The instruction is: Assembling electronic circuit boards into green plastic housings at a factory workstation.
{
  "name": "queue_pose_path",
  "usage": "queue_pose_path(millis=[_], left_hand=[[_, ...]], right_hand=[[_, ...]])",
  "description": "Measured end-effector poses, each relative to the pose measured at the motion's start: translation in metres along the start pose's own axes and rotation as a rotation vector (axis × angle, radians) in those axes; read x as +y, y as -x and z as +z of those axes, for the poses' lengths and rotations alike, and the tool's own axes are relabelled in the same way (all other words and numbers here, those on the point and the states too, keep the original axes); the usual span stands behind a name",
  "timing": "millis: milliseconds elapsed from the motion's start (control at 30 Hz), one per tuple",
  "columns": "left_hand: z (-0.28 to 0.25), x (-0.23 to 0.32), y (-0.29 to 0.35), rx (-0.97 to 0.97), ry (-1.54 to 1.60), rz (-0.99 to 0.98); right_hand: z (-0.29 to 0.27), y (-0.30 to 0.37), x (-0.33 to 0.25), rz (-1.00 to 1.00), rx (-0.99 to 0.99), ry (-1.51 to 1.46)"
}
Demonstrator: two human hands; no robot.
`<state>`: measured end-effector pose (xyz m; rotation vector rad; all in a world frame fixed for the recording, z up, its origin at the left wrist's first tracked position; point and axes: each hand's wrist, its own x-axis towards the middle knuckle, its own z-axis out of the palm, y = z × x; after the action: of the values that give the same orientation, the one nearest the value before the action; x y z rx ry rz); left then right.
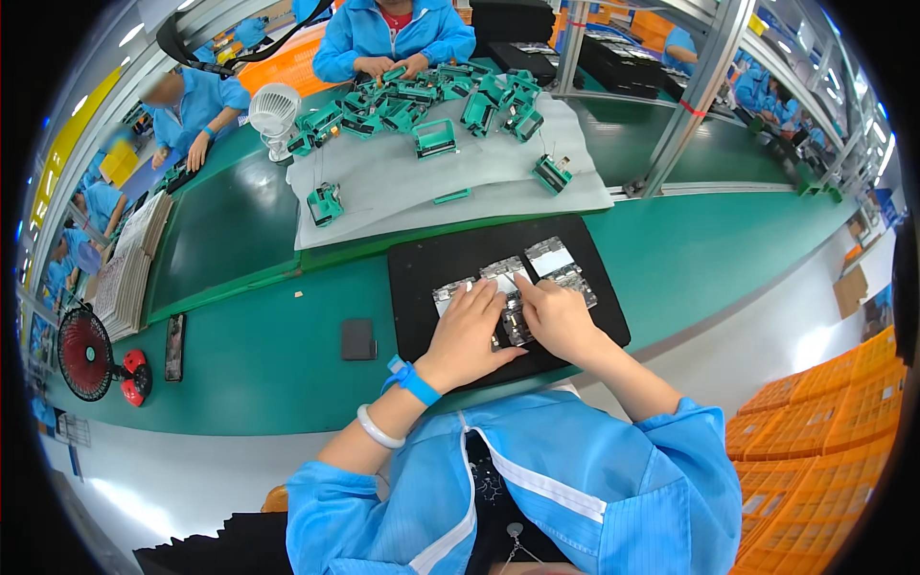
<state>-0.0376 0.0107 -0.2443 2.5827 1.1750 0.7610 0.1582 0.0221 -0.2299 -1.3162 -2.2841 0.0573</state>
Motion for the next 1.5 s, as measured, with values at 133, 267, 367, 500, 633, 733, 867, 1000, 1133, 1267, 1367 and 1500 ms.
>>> queue_pose_path(millis=[133,267,367,500,633,733,867,1000,1133,1267,1367,1500], left_hand=[[0.008,-0.004,-0.004,0.073,0.050,-0.016],[0.003,-0.012,-0.004,0.074,0.050,-0.023],[0.003,-0.016,-0.006,0.085,0.062,-0.021],[0.002,-0.021,-0.005,0.062,0.069,-0.012],[0.002,-0.020,-0.004,0.060,0.055,-0.006],[0.001,-0.020,0.001,0.050,0.040,-0.024],[-0.017,-0.011,0.012,0.070,0.016,-0.025],[-0.038,-0.016,0.047,0.079,0.010,-0.121],[-0.018,-0.016,0.055,0.127,0.028,-0.153],[-0.012,-0.013,0.053,0.177,0.015,-0.192],[-0.016,-0.019,0.056,0.174,-0.003,-0.196],[-0.020,-0.022,0.060,0.193,0.009,-0.208]], right_hand=[[0.019,-0.005,0.005,0.050,-0.029,-0.008],[0.026,-0.012,0.001,0.031,-0.024,-0.032],[0.028,-0.016,0.002,0.028,-0.026,-0.039],[0.035,-0.016,0.012,0.034,0.013,-0.203],[0.036,-0.012,0.002,0.010,0.047,-0.130],[0.035,-0.012,-0.009,0.066,0.032,-0.059],[0.021,-0.010,-0.016,0.083,0.010,-0.076],[0.014,-0.007,-0.037,0.017,-0.007,-0.169],[0.037,-0.013,-0.048,-0.016,-0.055,-0.158],[0.050,-0.019,-0.053,-0.018,-0.067,-0.128],[0.055,-0.021,-0.060,-0.039,-0.066,-0.116],[0.067,-0.024,-0.061,-0.038,-0.041,-0.182]])
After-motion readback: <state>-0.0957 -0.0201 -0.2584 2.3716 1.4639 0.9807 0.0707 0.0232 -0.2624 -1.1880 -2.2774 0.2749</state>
